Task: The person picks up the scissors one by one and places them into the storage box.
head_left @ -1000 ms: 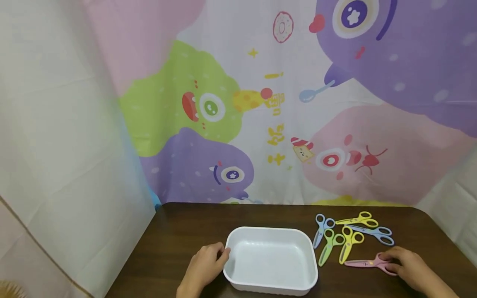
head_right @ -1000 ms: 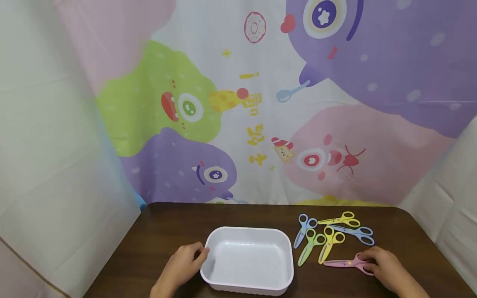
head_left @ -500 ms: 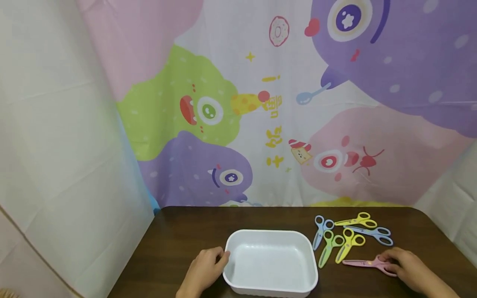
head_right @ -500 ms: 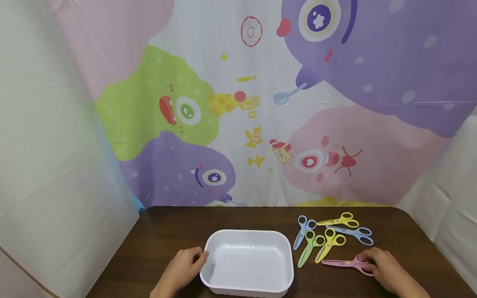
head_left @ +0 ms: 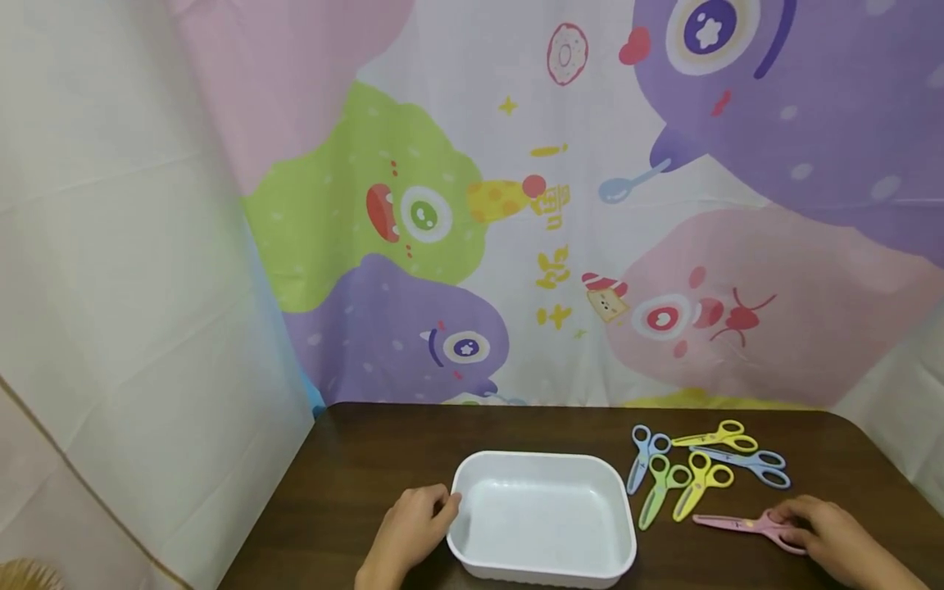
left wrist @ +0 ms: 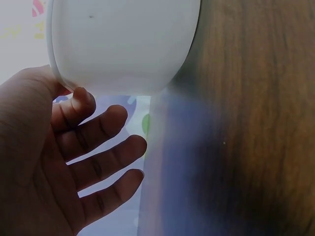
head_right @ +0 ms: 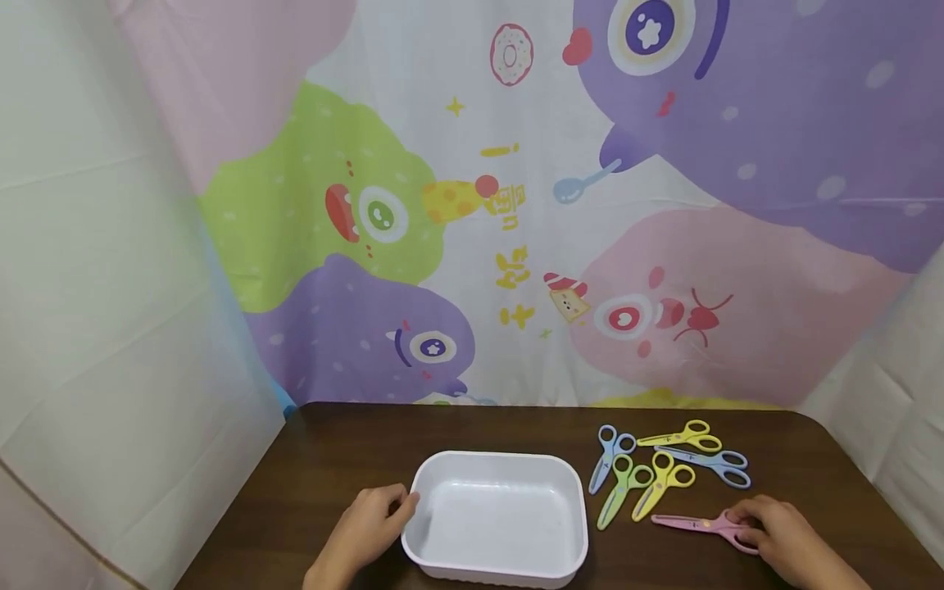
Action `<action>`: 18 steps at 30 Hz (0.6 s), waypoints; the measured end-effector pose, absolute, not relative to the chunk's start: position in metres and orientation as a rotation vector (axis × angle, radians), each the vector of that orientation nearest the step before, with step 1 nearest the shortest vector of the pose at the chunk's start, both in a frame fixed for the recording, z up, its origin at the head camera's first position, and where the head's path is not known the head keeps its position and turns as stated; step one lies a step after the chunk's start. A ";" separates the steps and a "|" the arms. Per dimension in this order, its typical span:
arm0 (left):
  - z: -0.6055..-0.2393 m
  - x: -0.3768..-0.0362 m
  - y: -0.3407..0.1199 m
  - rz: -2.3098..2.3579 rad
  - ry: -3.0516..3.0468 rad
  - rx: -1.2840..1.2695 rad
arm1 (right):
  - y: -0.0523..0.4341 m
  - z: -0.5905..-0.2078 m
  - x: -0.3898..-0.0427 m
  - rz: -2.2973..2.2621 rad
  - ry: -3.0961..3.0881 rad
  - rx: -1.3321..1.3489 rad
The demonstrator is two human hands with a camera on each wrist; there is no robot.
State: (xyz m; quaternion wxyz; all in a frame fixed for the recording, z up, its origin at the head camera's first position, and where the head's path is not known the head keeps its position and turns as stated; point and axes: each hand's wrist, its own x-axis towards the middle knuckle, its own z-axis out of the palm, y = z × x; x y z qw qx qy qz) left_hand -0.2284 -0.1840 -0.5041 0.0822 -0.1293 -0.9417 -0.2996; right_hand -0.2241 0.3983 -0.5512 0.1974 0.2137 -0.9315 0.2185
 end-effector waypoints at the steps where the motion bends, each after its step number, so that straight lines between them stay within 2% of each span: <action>1: -0.504 -0.228 -0.184 -0.892 -2.813 -0.384 | 0.398 -0.552 -0.224 0.619 -2.595 0.606; 12: -0.503 -0.229 -0.184 -0.906 -2.809 -0.382 | 0.393 -0.546 -0.227 0.586 -2.625 0.566; 18: -0.503 -0.228 -0.184 -0.906 -2.808 -0.389 | 0.391 -0.545 -0.228 0.584 -2.534 0.650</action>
